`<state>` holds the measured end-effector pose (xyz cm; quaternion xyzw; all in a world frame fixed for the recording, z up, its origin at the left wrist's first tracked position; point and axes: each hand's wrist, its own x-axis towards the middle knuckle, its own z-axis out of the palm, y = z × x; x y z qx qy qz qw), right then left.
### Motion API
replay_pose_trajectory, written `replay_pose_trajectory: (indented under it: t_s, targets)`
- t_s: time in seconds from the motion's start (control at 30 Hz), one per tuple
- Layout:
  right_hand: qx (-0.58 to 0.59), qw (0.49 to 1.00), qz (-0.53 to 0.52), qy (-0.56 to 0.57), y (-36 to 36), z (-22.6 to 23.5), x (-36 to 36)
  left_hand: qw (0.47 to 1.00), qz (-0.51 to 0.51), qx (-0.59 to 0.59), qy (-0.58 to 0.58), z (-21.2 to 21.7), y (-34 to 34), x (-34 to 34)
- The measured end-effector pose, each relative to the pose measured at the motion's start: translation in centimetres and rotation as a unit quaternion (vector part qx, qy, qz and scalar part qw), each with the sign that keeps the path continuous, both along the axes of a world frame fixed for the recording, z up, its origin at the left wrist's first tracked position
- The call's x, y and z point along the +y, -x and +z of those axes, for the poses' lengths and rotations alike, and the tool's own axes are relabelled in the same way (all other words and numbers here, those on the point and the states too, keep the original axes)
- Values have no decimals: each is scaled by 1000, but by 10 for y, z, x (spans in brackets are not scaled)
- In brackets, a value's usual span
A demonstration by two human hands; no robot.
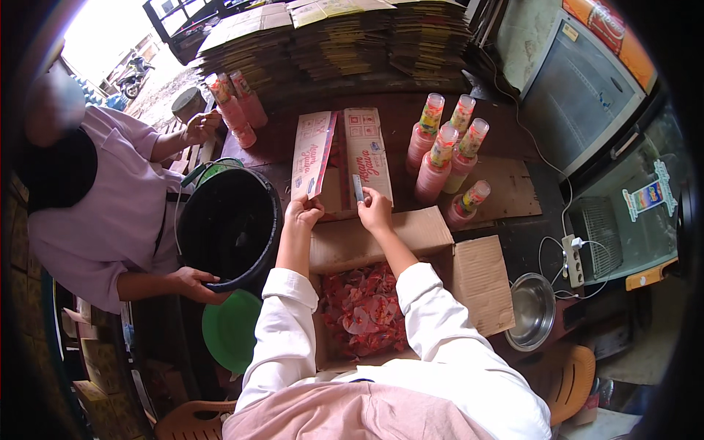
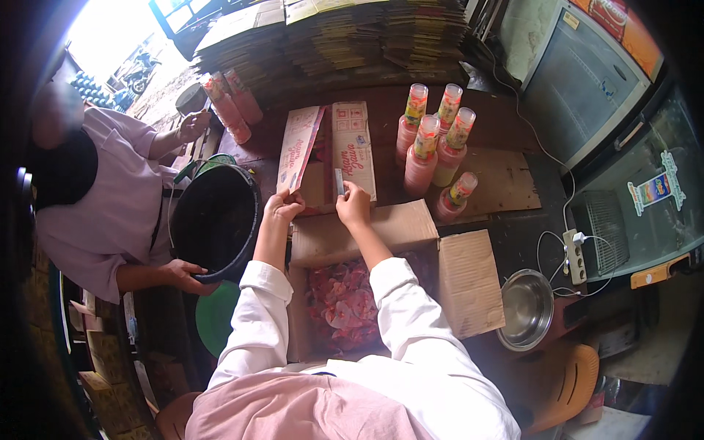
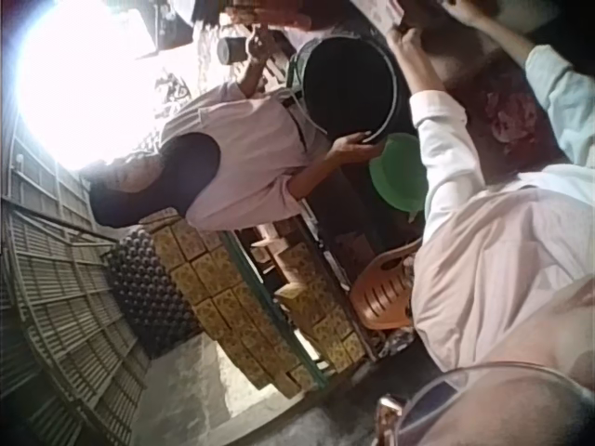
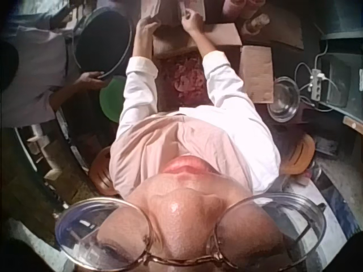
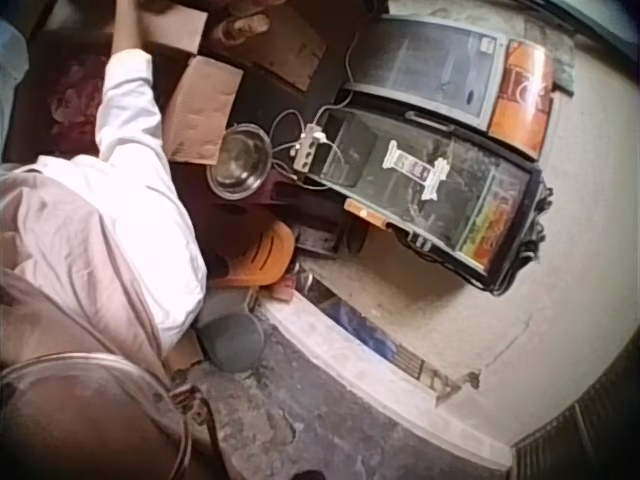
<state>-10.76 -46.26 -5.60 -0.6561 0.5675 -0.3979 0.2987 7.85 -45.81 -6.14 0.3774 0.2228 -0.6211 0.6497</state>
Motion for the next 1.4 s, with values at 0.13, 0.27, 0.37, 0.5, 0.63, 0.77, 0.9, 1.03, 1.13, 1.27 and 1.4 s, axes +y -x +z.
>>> replay_pose_trajectory:
  t_s: [0.13, 0.27, 0.37, 0.5, 0.63, 0.77, 0.9, 1.03, 1.13, 1.27, 1.4]
  targets:
    - [-41, 999, -15, 4, 0, 8, -7, 1000, 23, 12, -7, -12, 2, 3]
    - [-16, 997, -1, 77, 6, 18, -65, 997, 18, -69, 27, -31, 19, 8]
    - [18, 998, -20, 55, 8, 15, -114, 992, 10, -103, 68, 3, 56, 12]
    - [63, 986, -12, 152, -36, 4, -161, 994, 18, -88, 57, 0, 45, 16]
    - [106, 990, -16, 87, -71, -3, -198, 995, 33, -92, -10, -5, 48, 20]
    - [101, 977, -35, 183, -87, -16, -224, 998, 57, -10, 18, -3, 44, 22]
    - [126, 978, -39, 160, -95, -22, -243, 996, 63, 29, 53, 0, 41, 21]
    - [112, 984, -17, 137, -104, -20, -244, 990, 67, 64, 108, -5, 33, 26]
    - [121, 983, -22, 136, -102, -19, -246, 984, 77, 93, 133, -6, 33, 27]
    - [141, 983, -14, 118, -104, -16, -250, 972, 63, 110, 199, -4, 30, 28]
    - [156, 987, 5, 27, -106, -10, -255, 979, 53, 65, 185, -1, 28, 30]
